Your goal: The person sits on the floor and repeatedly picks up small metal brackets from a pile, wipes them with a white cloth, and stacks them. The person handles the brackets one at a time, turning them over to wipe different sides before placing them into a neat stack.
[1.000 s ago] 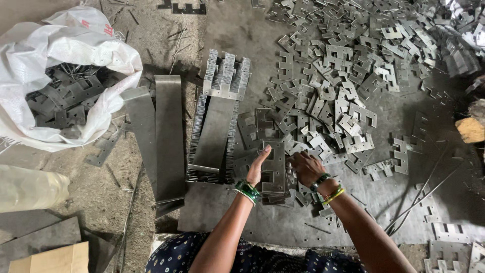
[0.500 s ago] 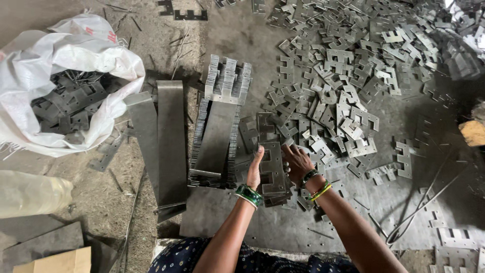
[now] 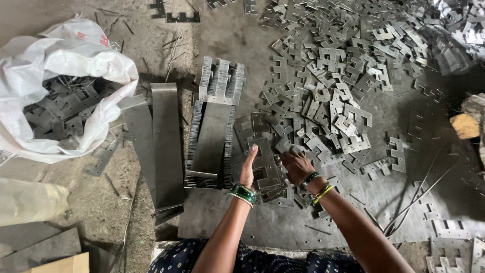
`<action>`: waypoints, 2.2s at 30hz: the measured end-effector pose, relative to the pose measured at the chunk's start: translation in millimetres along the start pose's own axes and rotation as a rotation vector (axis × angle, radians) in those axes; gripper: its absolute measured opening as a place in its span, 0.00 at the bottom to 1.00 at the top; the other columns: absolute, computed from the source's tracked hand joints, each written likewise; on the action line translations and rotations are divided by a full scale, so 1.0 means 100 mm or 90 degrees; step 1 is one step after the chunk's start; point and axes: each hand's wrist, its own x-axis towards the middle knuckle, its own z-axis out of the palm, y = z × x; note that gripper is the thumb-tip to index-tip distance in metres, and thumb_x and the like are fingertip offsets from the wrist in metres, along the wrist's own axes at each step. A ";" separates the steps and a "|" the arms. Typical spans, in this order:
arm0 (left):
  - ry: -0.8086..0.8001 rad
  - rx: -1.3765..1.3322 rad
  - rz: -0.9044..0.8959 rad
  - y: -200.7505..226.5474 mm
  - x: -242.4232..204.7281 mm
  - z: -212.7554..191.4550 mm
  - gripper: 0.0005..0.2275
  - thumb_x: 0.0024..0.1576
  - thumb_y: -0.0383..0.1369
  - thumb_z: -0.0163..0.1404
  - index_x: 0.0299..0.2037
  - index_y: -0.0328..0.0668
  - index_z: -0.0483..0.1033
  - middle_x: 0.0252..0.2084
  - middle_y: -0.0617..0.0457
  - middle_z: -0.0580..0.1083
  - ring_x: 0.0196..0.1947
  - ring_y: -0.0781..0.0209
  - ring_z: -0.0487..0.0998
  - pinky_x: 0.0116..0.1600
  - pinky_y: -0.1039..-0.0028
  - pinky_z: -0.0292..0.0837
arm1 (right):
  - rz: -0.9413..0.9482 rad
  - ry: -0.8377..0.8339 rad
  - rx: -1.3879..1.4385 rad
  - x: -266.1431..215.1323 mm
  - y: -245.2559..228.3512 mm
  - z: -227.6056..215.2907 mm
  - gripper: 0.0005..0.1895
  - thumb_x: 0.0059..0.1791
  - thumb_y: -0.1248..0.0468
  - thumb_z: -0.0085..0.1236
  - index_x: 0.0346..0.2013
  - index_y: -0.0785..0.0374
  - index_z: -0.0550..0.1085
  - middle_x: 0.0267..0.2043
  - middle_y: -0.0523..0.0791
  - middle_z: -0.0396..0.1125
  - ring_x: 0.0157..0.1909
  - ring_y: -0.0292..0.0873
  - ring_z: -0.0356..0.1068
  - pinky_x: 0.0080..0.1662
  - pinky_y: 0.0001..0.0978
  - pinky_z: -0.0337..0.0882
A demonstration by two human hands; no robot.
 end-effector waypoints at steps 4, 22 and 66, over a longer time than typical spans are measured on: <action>-0.010 0.092 0.030 -0.08 0.08 -0.09 0.38 0.54 0.54 0.52 0.70 0.36 0.63 0.74 0.51 0.61 0.74 0.62 0.57 0.74 0.69 0.45 | 0.126 -0.132 0.075 -0.03 -0.12 -0.04 0.35 0.36 0.68 0.65 0.59 0.58 0.68 0.51 0.48 0.64 0.59 0.53 0.62 0.55 0.46 0.71; -0.008 0.232 -0.049 0.02 -0.02 0.04 0.39 0.51 0.60 0.48 0.70 0.47 0.65 0.74 0.55 0.62 0.74 0.61 0.57 0.74 0.68 0.44 | 0.266 0.307 0.105 -0.60 -0.06 -0.59 0.12 0.48 0.66 0.57 0.46 0.56 0.76 0.44 0.45 0.71 0.30 0.41 0.69 0.28 0.34 0.70; -0.199 0.222 0.050 0.21 0.24 -0.15 0.22 0.59 0.50 0.54 0.54 0.42 0.82 0.58 0.50 0.77 0.58 0.63 0.75 0.62 0.72 0.67 | 0.402 0.064 0.996 0.12 -0.20 -0.88 0.25 0.43 0.78 0.66 0.54 0.73 0.73 0.50 0.59 0.70 0.45 0.55 0.72 0.41 0.42 0.78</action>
